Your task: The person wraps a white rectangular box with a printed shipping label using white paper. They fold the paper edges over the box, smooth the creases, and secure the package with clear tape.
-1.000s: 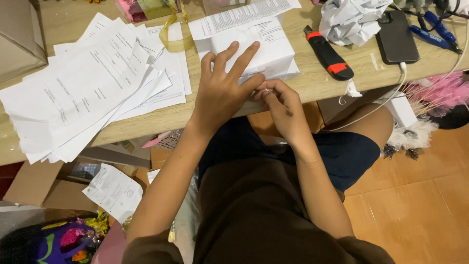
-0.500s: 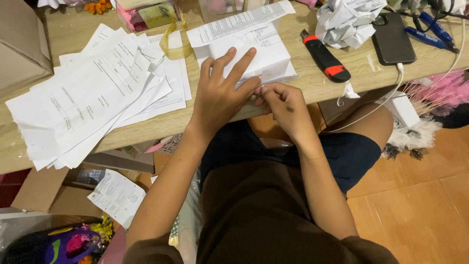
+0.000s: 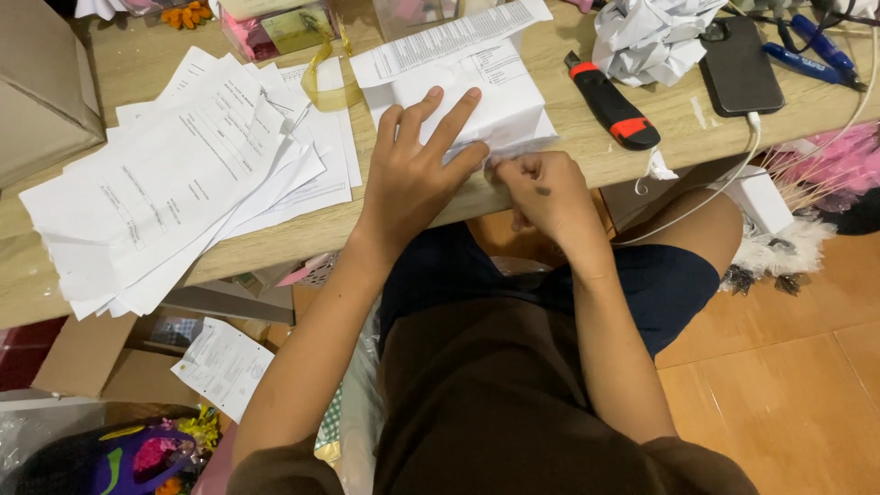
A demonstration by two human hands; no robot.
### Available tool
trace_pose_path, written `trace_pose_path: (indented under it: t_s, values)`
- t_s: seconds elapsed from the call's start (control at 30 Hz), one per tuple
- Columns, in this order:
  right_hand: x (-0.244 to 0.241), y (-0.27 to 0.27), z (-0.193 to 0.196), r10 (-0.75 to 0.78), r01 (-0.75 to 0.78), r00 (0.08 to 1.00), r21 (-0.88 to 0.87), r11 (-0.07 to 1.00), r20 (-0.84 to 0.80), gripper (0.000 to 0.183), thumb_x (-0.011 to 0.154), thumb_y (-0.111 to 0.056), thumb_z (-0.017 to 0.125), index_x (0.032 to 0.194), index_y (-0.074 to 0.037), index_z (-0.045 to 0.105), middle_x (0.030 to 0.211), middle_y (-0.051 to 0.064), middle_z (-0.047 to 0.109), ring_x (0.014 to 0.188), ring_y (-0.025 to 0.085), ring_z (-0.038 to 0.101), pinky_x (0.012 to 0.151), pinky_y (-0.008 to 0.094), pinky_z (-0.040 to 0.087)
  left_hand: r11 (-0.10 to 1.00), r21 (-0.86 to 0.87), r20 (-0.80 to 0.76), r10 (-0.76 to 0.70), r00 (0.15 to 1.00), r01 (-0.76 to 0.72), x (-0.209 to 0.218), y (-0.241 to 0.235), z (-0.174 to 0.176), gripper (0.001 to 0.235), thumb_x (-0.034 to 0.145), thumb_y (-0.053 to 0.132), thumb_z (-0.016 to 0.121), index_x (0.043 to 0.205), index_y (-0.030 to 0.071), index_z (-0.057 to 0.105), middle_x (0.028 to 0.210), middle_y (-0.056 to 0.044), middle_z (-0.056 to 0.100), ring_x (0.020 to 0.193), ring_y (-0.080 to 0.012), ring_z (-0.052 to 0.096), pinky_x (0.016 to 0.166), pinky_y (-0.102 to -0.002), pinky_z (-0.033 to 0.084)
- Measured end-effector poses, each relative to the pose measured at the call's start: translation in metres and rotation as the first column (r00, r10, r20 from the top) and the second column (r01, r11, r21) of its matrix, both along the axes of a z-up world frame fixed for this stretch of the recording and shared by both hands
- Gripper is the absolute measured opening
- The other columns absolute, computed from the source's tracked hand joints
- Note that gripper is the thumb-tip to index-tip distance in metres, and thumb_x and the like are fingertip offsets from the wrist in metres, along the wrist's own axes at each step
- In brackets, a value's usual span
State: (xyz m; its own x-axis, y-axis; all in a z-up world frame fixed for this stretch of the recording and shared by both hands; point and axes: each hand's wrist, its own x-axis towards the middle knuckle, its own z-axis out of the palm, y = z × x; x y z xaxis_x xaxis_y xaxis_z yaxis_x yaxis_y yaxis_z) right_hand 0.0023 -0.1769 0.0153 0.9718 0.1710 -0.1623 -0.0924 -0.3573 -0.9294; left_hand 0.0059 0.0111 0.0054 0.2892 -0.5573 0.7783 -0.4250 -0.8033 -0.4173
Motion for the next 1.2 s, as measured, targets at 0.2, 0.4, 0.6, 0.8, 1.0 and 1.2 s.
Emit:
trace_pose_path:
  t_s: [0.2, 0.4, 0.6, 0.8, 1.0, 1.2]
  values:
    - [-0.004, -0.021, -0.018, 0.057, -0.06, 0.997, 0.053, 0.997, 0.061, 0.034, 0.1, -0.032, 0.054, 0.082, -0.007, 0.069, 0.046, 0.005, 0.056, 0.041, 0.012, 0.055, 0.074, 0.023, 0.048, 1.0, -0.015, -0.011, -0.011, 1.0, 0.011, 0.007, 0.006, -0.002, 0.019, 0.098, 0.017, 0.086, 0.09, 0.022, 0.069, 0.135, -0.008, 0.062, 0.11, -0.038, 0.066, 0.08, -0.045, 0.052]
    - [-0.011, -0.016, -0.055, -0.034, 0.132, 0.801, -0.121, 0.984, 0.597, 0.021, 0.102, -0.025, 0.059, 0.092, -0.011, 0.071, 0.067, -0.001, 0.059, 0.061, 0.013, 0.057, 0.059, 0.029, 0.042, 1.0, -0.021, -0.01, -0.004, 1.0, 0.004, 0.007, 0.005, -0.004, 0.021, 0.098, 0.017, 0.086, 0.088, 0.022, 0.068, 0.135, -0.007, 0.063, 0.109, -0.0381, 0.067, 0.081, -0.044, 0.052]
    - [-0.009, 0.001, -0.052, 0.082, 0.029, 0.677, -0.138, 0.99, 0.732, 0.024, 0.094, -0.003, 0.057, 0.112, -0.014, 0.068, 0.087, -0.001, 0.058, 0.086, 0.019, 0.05, 0.076, 0.032, 0.044, 1.0, -0.018, -0.047, 0.017, 0.999, -0.018, 0.008, 0.004, -0.008, 0.017, 0.1, 0.015, 0.082, 0.094, 0.025, 0.07, 0.139, -0.005, 0.06, 0.114, -0.0381, 0.065, 0.081, -0.047, 0.048]
    - [0.012, 0.001, -0.043, -0.001, -0.011, 0.819, 0.019, 1.0, 0.574, 0.024, 0.095, -0.005, 0.049, 0.111, -0.007, 0.066, 0.079, 0.0, 0.056, 0.073, 0.013, 0.049, 0.068, 0.028, 0.041, 0.999, -0.021, -0.043, 0.03, 0.999, -0.031, 0.008, 0.004, -0.007, 0.018, 0.099, 0.016, 0.084, 0.092, 0.026, 0.072, 0.138, -0.005, 0.061, 0.113, -0.0372, 0.064, 0.08, -0.047, 0.046]
    - [0.02, -0.003, -0.038, -0.011, 0.066, 0.859, -0.089, 0.994, 0.511, 0.025, 0.09, -0.011, 0.047, 0.094, -0.011, 0.072, 0.073, 0.0, 0.066, 0.063, 0.015, 0.054, 0.063, 0.031, 0.04, 1.0, -0.023, -0.074, 0.016, 0.997, -0.018, 0.007, 0.005, -0.006, 0.015, 0.099, 0.017, 0.085, 0.096, 0.026, 0.073, 0.139, -0.005, 0.06, 0.113, -0.0385, 0.064, 0.079, -0.048, 0.045]
    - [0.016, 0.003, -0.028, 0.025, -0.041, 0.908, 0.03, 0.999, 0.419, 0.031, 0.092, -0.011, 0.044, 0.103, -0.013, 0.073, 0.072, -0.005, 0.059, 0.06, 0.007, 0.043, 0.059, 0.025, 0.037, 0.999, -0.024, -0.094, 0.037, 0.995, -0.04, 0.007, 0.005, -0.007, 0.017, 0.096, 0.023, 0.091, 0.095, 0.026, 0.074, 0.141, -0.002, 0.059, 0.115, -0.0363, 0.063, 0.081, -0.047, 0.045]
